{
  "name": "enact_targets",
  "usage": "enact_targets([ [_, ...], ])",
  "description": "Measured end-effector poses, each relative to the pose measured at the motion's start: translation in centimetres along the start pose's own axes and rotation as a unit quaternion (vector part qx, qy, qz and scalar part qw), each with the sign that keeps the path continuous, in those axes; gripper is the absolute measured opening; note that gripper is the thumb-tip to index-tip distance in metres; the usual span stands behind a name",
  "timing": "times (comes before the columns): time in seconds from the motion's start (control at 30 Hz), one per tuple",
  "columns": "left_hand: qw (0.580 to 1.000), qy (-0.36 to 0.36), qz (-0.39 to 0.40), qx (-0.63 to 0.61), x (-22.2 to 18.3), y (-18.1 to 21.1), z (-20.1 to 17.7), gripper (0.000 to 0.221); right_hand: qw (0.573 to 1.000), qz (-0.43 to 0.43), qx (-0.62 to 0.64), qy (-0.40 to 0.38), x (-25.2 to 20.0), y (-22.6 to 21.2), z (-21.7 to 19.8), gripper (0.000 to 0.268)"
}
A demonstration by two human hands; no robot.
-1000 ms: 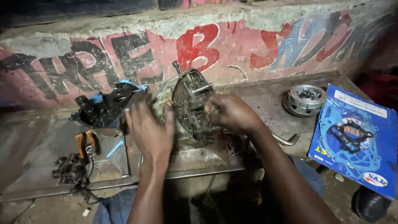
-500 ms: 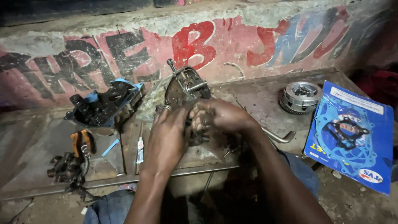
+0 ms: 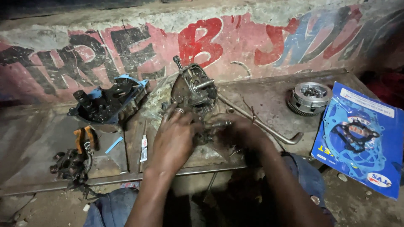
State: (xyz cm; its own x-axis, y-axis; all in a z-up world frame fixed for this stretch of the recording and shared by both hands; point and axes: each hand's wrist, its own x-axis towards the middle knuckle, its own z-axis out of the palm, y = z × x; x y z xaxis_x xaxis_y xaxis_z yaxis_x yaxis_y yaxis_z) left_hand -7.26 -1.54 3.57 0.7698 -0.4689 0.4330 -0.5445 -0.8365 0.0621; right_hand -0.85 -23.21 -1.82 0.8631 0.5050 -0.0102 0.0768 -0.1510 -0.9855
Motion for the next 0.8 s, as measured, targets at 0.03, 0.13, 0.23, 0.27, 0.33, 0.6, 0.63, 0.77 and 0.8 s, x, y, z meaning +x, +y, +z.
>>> enact_targets([
  [0.03,1.000,-0.016,0.001,0.011,0.1,-0.4,0.5,0.018,0.984,0.051,0.169,0.038,1.6,3.4,0.0,0.050],
  [0.13,1.000,-0.021,0.011,0.017,-0.4,-2.3,3.5,0.017,0.949,0.014,0.307,0.065,3.2,6.4,0.7,0.046],
  [0.23,1.000,0.010,-0.004,-0.023,-0.4,-1.4,0.7,0.024,0.965,-0.088,0.245,0.042,2.7,4.6,1.8,0.053],
  [0.27,0.997,0.031,-0.025,-0.060,-0.2,-0.4,-1.2,0.028,0.972,-0.104,0.209,0.036,2.2,3.8,2.0,0.048],
  [0.33,0.995,0.072,-0.030,-0.065,0.0,-1.5,0.4,0.029,0.974,-0.117,0.193,0.029,3.2,4.9,2.1,0.048],
  [0.6,0.974,0.187,-0.081,-0.095,0.0,-2.0,1.1,0.022,0.984,-0.157,0.013,0.077,2.2,4.5,2.8,0.058],
  [0.63,0.969,0.206,-0.078,-0.113,-0.1,-2.8,2.2,0.026,0.982,-0.165,-0.001,0.089,2.2,4.7,2.9,0.052],
  [0.77,0.951,0.260,-0.122,-0.111,0.3,-0.9,-0.4,0.021,0.965,-0.197,-0.126,0.120,1.9,5.4,3.4,0.045],
  [0.8,0.951,0.259,-0.123,-0.111,0.2,-1.7,0.2,0.021,0.965,-0.197,-0.125,0.119,1.9,4.9,3.4,0.045],
])
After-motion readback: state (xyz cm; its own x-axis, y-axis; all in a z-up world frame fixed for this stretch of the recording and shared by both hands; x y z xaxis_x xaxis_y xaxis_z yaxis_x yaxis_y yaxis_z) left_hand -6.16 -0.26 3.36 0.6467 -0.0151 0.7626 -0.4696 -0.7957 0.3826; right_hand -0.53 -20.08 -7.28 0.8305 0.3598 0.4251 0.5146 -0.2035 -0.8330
